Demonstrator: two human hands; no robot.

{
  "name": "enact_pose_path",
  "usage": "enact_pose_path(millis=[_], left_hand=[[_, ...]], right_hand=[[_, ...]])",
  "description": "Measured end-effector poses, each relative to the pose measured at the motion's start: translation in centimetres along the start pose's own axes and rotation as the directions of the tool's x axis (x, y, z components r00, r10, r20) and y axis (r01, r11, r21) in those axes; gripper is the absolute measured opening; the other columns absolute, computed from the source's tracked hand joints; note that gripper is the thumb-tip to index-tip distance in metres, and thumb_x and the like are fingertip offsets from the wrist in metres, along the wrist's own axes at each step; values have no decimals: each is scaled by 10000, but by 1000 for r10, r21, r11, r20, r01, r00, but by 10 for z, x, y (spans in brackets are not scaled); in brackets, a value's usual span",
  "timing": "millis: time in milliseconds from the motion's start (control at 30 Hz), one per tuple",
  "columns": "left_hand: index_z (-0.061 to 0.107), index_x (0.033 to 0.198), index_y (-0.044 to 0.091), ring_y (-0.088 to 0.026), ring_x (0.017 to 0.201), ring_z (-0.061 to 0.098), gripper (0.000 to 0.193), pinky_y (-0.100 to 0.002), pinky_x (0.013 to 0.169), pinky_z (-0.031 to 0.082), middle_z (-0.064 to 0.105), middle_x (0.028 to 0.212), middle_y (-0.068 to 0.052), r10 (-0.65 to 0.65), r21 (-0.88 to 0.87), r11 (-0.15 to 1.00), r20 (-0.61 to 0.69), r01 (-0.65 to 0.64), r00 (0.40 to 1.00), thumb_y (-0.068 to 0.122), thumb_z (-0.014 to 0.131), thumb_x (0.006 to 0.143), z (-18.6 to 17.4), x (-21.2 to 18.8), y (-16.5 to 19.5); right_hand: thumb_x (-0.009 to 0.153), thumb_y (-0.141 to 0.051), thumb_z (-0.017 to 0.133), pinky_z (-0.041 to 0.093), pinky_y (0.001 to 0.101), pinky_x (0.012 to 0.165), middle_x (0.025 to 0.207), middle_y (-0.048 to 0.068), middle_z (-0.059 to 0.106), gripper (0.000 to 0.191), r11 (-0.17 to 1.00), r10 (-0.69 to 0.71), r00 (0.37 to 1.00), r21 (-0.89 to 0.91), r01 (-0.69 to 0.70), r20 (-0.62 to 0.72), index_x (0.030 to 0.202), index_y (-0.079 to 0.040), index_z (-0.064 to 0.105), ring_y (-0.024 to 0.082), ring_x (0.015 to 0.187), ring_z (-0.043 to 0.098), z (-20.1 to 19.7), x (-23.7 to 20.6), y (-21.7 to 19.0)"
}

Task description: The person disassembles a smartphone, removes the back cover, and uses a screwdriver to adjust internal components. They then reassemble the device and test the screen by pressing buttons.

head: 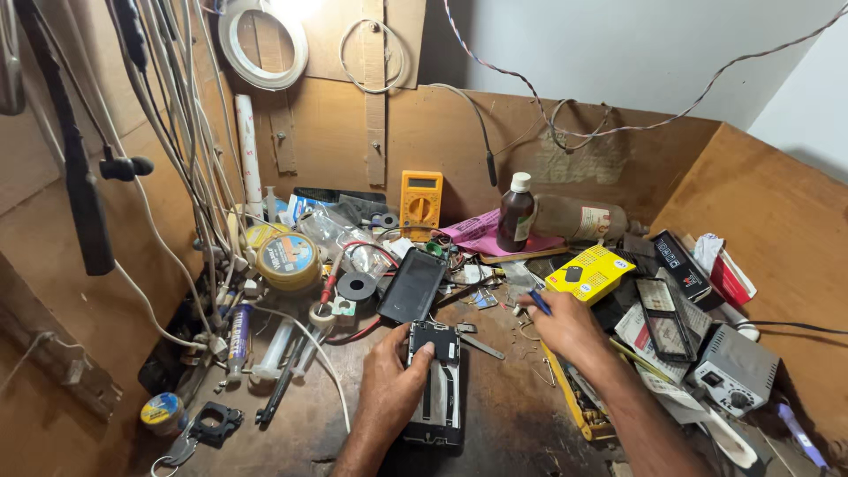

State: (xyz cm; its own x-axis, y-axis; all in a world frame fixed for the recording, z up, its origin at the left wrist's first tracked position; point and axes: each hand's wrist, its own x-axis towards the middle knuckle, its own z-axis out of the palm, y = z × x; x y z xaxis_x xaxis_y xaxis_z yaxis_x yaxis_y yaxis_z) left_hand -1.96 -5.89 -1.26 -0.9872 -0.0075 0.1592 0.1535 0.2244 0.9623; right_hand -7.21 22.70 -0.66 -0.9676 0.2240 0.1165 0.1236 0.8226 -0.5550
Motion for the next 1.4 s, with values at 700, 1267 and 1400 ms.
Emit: enact_pose_path(millis=[700,1267,1400], left_hand=[[657,1236,-48,-209,940,780,444,-346,846,600,800,1023,-159,-29,-35,999,15,29,999,166,686,848,-7,21,-10],[665,1217,-59,-214,936,777,424,-349,843,598,800,1011,-155,12,-65,998,19,-10,1000,162,683,856,-11,21,-14],[665,1231,-50,-210,946,773,440,-353,853,594,794,1019,-157,-11,-33,999,11,11,1000,170,685,850,-10,20,-16]], right_hand=[[923,-180,590,438,387,414,572,87,560,315,951,210,977,226,-212,34,1145,-207,812,202,420,506,11,38,-12],[858,-243,755,577,377,672,818,66,796,192,978,131,991,168,-124,-32,1027,-202,838,179,687,719,36,53,-4],[864,-257,777,566,370,677,770,111,785,187,994,91,996,66,-90,-16,1028,-201,846,202,670,710,35,50,-5]])
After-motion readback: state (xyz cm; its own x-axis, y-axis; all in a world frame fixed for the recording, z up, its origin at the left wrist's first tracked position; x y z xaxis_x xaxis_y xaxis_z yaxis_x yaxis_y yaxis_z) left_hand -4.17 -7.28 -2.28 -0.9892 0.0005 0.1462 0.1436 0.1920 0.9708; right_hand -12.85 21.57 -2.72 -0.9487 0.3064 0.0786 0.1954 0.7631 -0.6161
